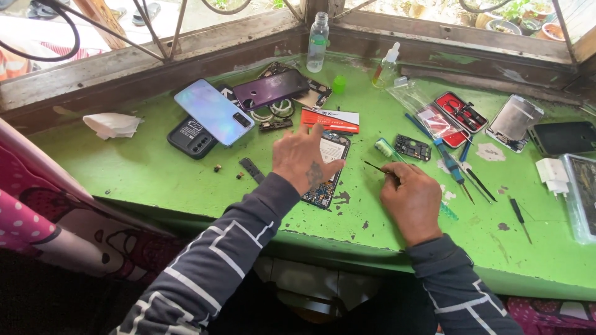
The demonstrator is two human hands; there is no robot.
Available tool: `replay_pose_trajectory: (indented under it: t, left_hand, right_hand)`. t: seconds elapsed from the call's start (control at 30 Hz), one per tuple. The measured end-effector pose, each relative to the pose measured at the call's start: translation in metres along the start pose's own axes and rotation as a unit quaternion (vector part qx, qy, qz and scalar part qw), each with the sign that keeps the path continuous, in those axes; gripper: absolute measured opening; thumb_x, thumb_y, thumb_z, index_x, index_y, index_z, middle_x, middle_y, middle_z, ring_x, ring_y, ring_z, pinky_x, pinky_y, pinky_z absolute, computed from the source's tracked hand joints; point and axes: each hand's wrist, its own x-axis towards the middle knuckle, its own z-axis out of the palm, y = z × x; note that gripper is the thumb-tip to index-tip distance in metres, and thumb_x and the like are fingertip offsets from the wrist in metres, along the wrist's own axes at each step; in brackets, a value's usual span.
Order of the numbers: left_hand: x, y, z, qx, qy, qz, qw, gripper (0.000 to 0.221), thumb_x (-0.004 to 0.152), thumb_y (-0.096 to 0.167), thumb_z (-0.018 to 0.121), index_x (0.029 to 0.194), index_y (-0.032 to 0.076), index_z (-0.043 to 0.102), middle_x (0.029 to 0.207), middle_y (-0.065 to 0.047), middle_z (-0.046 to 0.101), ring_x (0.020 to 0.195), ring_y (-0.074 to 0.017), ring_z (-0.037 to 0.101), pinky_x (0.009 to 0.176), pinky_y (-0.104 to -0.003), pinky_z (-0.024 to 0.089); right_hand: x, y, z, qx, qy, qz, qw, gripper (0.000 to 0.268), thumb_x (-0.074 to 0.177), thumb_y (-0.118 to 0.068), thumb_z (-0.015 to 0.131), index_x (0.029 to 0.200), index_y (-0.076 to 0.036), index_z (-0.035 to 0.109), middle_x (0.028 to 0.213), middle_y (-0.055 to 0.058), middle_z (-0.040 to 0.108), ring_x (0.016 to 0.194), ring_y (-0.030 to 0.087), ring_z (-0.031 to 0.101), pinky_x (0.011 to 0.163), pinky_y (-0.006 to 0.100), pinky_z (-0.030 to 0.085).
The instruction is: The person works on a disassembled smartphone placed on a green workbench. They use a small brush to clean the internal components and a plastic pry tool to adjust parts near the battery and motherboard. The person also handles a small blue plastic piece and a black cable during the process.
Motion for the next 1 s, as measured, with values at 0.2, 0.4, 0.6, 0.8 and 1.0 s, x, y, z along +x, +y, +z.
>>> replay_pose_trajectory:
  t: [0.2,0.4,0.6,0.8,1.0]
  left_hand:
    - [0.007,0.016,0.007,0.037,-0.031,-0.018,0.999,0.088,0.084,0.076,0.063,0.143,0.013,0.045,0.119,-0.021,0.066,0.101,-0.0358,0.072,0.081,-0.05,0.063]
    - [0.024,0.017,0.01,-0.051,-0.096,-0.061,0.992,0.103,0.078,0.06,0.079,0.153,0.015,0.026,0.128,-0.021,0.06,0.113,-0.0384,0.067,0.088,-0.056,0.059]
    - [0.034,0.026,0.009,-0.086,-0.117,-0.116,0.983,0.103,0.076,0.048,0.084,0.153,0.015,0.024,0.126,-0.021,0.059,0.113,-0.0367,0.065,0.087,-0.053,0.06]
    - [0.035,0.031,0.002,-0.102,-0.119,-0.108,0.982,0.1,0.078,0.038,0.083,0.156,0.015,0.025,0.136,-0.023,0.053,0.114,-0.0367,0.065,0.093,-0.055,0.058]
    - [0.037,0.026,0.007,-0.133,-0.131,-0.107,0.977,0.102,0.08,0.032,0.083,0.158,0.021,0.019,0.142,-0.025,0.048,0.117,-0.0387,0.065,0.098,-0.057,0.058]
  right_hand:
    - [0.003,0.0,0.0,0.041,-0.004,0.011,0.999,0.011,0.096,-0.003,0.071,0.103,-0.004,0.079,0.093,0.022,0.077,0.089,0.036,0.076,0.079,0.04,0.064]
    - [0.004,-0.007,-0.004,0.002,-0.018,0.04,0.999,0.015,0.096,0.0,0.068,0.103,-0.006,0.08,0.094,0.02,0.078,0.091,0.036,0.076,0.081,0.041,0.064]
    - [0.004,-0.005,-0.004,-0.01,-0.031,0.047,0.998,0.015,0.097,-0.001,0.068,0.106,-0.006,0.08,0.096,0.02,0.078,0.093,0.035,0.077,0.08,0.04,0.064]
    - [0.005,0.002,0.001,-0.014,-0.013,0.029,0.999,0.016,0.095,-0.001,0.069,0.104,-0.009,0.08,0.094,0.016,0.078,0.09,0.033,0.077,0.08,0.041,0.064]
    - [0.005,-0.002,-0.001,-0.004,-0.013,0.04,0.999,0.018,0.094,0.0,0.069,0.105,-0.009,0.08,0.095,0.017,0.079,0.091,0.033,0.077,0.082,0.042,0.064]
